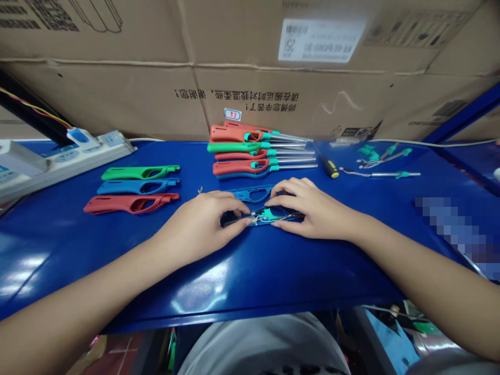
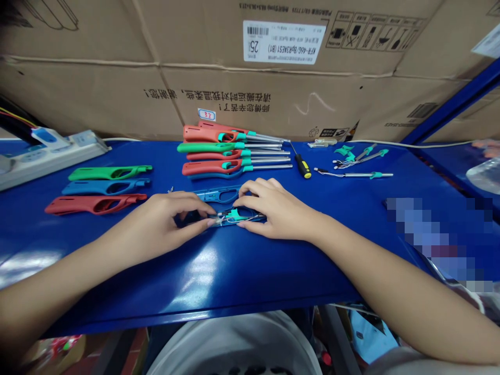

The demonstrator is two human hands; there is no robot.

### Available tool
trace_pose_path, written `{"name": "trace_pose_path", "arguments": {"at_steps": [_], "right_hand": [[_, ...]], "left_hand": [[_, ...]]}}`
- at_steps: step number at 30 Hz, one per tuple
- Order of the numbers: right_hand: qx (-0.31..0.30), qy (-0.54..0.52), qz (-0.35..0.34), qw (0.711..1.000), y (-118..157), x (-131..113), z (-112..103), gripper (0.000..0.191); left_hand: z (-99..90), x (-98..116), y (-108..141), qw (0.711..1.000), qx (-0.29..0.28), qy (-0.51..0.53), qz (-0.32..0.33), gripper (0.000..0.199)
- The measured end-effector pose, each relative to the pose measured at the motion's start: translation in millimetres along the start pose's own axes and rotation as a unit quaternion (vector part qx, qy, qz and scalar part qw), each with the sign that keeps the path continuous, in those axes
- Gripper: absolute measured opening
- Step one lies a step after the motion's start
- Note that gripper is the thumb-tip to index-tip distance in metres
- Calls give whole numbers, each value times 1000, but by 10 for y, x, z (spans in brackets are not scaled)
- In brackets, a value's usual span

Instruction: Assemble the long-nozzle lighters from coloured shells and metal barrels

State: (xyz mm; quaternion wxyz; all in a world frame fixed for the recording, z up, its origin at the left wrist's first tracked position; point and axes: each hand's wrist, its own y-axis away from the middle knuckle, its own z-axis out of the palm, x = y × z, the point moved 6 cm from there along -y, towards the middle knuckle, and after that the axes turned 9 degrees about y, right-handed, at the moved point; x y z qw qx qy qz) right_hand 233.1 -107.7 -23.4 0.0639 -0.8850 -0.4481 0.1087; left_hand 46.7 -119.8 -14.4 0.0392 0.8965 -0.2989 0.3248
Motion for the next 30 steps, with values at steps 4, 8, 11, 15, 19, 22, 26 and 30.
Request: {"name": "trace_pose_path", "arguments": {"at_steps": [4, 8, 11, 15, 19, 22, 26, 30], "right_hand": [[-3, -3, 3, 1000, 1, 0, 1, 33], [-1, -3, 2, 1000, 0, 1, 11, 33], [-1, -3, 2, 1000, 0, 7, 24, 33], [-4, -7, 5, 1000, 2, 17, 35, 34], [-4, -7, 5, 1000, 4, 18, 32, 34], [-3, -9, 4, 1000, 5, 18, 31, 35], [-5, -10, 5, 1000, 4, 22, 37, 35], [-4, -6, 4, 1000, -2, 13, 26, 36]], "left_hand": [[2, 7, 12, 1000, -20, 8, -12, 17], [9, 0, 24, 1000, -27, 1, 4, 19], [15, 8, 25, 999, -31, -13, 17, 19], [-5, 25, 14, 999, -28, -20, 21, 17], [-13, 13, 4, 999, -36, -6, 30, 17], [1, -6, 0, 998, -42, 5, 42, 17], [19, 2, 5, 998, -48, -1, 48, 19], [9, 34, 16, 998, -45, -14, 47, 21]]}}
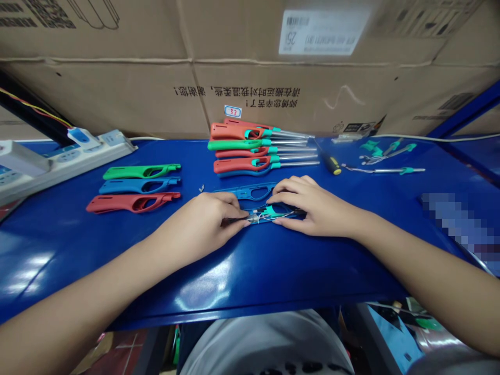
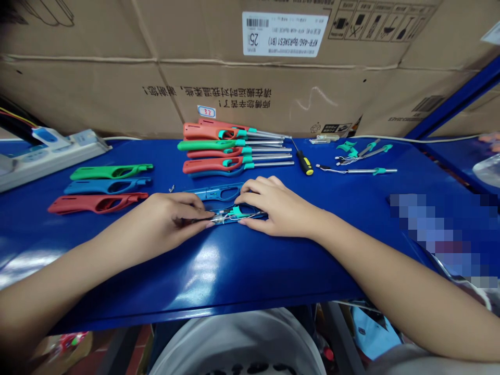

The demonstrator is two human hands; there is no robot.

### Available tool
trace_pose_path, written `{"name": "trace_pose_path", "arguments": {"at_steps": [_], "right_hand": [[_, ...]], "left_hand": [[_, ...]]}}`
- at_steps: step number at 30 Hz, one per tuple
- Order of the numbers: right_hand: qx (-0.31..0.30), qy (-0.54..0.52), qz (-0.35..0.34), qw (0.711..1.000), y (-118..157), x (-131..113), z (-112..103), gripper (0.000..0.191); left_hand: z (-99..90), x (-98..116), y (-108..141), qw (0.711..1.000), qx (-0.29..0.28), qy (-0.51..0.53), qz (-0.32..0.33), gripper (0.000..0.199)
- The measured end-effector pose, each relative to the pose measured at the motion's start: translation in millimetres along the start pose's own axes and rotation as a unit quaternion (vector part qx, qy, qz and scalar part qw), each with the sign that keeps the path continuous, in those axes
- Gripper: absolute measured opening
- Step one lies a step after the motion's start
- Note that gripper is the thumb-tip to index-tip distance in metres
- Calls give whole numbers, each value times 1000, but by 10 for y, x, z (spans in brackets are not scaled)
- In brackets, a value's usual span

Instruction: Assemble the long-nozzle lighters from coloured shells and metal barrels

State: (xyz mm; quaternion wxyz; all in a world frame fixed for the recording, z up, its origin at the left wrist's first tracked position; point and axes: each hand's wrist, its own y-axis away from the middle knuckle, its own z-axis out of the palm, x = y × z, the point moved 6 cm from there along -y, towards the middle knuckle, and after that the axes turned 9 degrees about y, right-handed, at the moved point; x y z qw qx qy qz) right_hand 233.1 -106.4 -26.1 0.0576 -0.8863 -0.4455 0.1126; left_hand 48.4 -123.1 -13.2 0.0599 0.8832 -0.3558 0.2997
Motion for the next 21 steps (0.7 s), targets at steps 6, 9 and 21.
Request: {"name": "trace_pose_path", "arguments": {"at_steps": [6, 9, 21], "right_hand": [[14, 36, -81, 996, 4, -155, -52, 41], [-4, 45, -101, 994, 12, -209, -35, 44], [-33, 143, -115, 982, 23, -357, -16, 43]], "left_hand": [[5, -29, 16, 1000, 2, -1, -2, 20], [4, -30, 18, 1000, 6, -8, -1, 20], [3, -8, -9, 999, 12, -30, -21, 15]]}}
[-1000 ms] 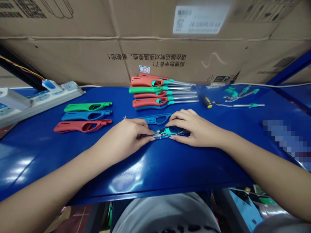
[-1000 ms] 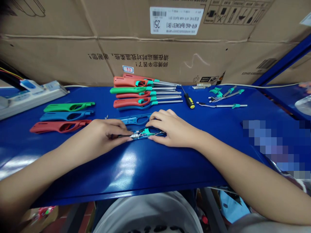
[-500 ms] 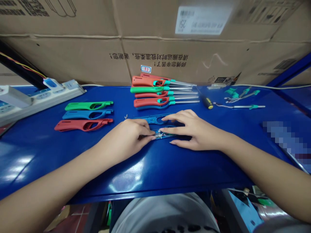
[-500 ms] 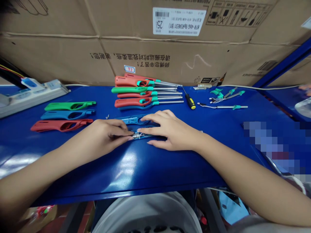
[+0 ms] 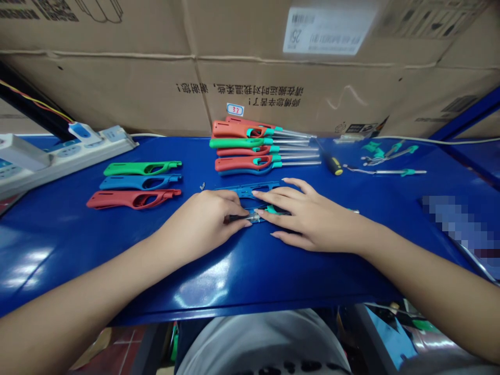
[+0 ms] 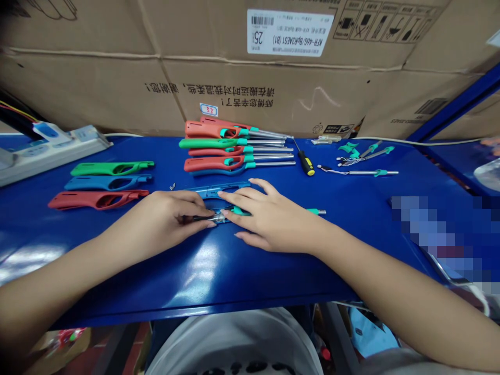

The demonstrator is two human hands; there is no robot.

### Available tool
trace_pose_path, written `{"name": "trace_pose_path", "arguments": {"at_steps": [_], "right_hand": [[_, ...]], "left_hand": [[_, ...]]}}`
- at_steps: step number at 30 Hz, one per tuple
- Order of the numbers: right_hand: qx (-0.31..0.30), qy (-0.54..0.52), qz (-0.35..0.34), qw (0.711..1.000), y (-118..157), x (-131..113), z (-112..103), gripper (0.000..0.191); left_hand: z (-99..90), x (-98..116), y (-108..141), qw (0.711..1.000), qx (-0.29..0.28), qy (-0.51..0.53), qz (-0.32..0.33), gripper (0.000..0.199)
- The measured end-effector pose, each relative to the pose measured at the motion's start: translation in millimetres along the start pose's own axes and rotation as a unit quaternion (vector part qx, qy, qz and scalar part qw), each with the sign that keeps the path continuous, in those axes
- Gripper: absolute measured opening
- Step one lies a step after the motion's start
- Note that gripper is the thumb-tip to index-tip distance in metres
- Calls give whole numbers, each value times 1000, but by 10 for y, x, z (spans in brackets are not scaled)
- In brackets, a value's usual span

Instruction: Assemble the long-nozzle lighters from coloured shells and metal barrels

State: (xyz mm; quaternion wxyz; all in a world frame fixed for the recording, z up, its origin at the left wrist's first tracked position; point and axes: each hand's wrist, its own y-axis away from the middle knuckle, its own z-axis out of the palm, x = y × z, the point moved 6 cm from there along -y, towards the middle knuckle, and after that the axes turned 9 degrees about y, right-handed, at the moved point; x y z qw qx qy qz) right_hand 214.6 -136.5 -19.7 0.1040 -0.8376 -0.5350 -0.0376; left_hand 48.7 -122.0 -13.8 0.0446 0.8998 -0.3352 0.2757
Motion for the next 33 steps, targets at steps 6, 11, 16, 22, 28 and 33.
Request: {"name": "trace_pose_path", "arguments": {"at_steps": [6, 11, 16, 22, 28, 33], "right_hand": [[-1, 12, -9, 1000, -21, -76, 6, 43], [13, -20, 3, 1000, 6, -12, -45, 43], [81, -93, 115, 986, 162, 408, -239, 28], [-43, -219, 145, 964, 316, 650, -160, 20], [-102, -237, 141, 956, 320, 601, 0, 13], [-87, -202, 149, 964, 272, 555, -5, 11]], "left_hand": [[20, 18, 13, 1000, -3, -17, 2, 16], [18, 19, 10, 1000, -4, -10, 3, 15], [0, -4, 33, 1000, -6, -28, 4, 17], [11, 91, 27, 995, 28, -65, 71, 28], [157, 90, 13, 996, 4, -28, 90, 27], [182, 71, 12, 995, 6, -1, 98, 25]]}}
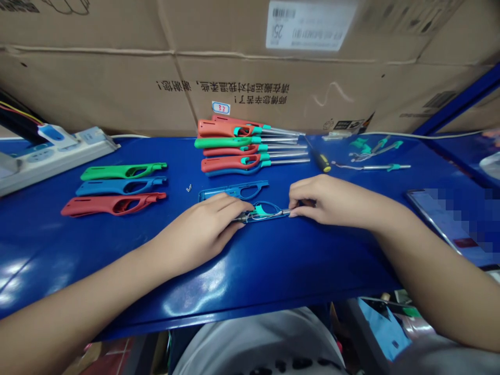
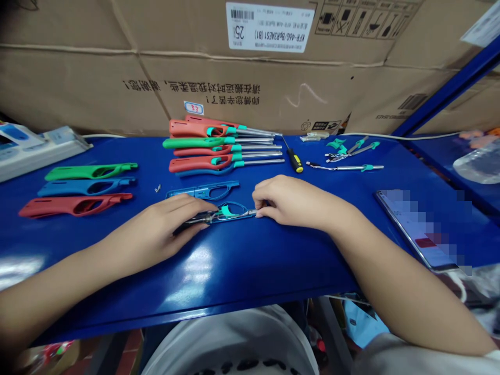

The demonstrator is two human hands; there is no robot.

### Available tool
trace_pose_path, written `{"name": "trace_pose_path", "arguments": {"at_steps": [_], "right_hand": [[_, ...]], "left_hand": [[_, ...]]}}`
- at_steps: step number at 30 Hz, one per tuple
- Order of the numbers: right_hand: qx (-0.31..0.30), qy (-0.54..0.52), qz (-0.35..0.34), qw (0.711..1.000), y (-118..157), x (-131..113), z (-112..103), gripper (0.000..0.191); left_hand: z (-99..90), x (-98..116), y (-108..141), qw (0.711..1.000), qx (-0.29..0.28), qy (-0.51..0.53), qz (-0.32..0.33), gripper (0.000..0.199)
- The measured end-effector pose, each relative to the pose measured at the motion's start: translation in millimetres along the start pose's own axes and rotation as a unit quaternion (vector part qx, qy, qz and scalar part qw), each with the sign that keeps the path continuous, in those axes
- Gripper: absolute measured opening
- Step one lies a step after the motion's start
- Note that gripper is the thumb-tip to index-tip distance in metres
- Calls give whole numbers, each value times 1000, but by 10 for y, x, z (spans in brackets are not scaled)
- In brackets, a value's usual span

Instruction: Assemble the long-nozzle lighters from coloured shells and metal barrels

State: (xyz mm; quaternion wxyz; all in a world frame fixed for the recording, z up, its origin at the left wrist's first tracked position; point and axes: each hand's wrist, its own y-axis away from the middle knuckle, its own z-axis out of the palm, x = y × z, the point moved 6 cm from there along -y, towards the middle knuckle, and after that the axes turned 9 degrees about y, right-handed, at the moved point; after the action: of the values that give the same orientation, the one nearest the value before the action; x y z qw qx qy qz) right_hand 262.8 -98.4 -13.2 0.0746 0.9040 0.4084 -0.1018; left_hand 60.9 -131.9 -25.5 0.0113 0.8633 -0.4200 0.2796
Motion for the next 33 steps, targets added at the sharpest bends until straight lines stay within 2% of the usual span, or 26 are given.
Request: {"name": "trace_pose_path", "arguments": {"at_steps": [4, 7, 14, 17, 20, 23, 26, 29, 33], "right_hand": [[1, 20, 6, 1000, 5, -59, 1, 15], [3, 24, 28, 999, 21, -64, -17, 11], [0, -77, 106, 991, -52, 77, 34, 31], [-20, -116, 152, 981, -90, 148, 98, 33], [-24, -137, 166, 976, -96, 168, 118, 28], [10, -157, 127, 979, -80, 124, 80, 18], [42, -151, 43, 987, -60, -5, 37, 9], [64, -134, -19, 989, -55, -156, 29, 13], [90, -107, -65, 988, -86, -299, 64, 14]], "left_hand": [[-9, 30, -8, 1000, 3, -2, 15, 24], [-8, 36, -8, 1000, 1, -7, 12, 24], [15, 34, -15, 1000, -3, -7, 12, 22], [24, 27, -13, 1000, -2, -10, 18, 23], [29, 25, -5, 1000, -2, -13, 17, 23], [34, 34, -2, 1000, -6, -15, 12, 24], [35, 49, -5, 1000, -8, -9, 9, 25], [32, 64, -8, 1000, -9, -1, 11, 26], [31, 89, -13, 1000, -8, -3, 23, 28]]}}
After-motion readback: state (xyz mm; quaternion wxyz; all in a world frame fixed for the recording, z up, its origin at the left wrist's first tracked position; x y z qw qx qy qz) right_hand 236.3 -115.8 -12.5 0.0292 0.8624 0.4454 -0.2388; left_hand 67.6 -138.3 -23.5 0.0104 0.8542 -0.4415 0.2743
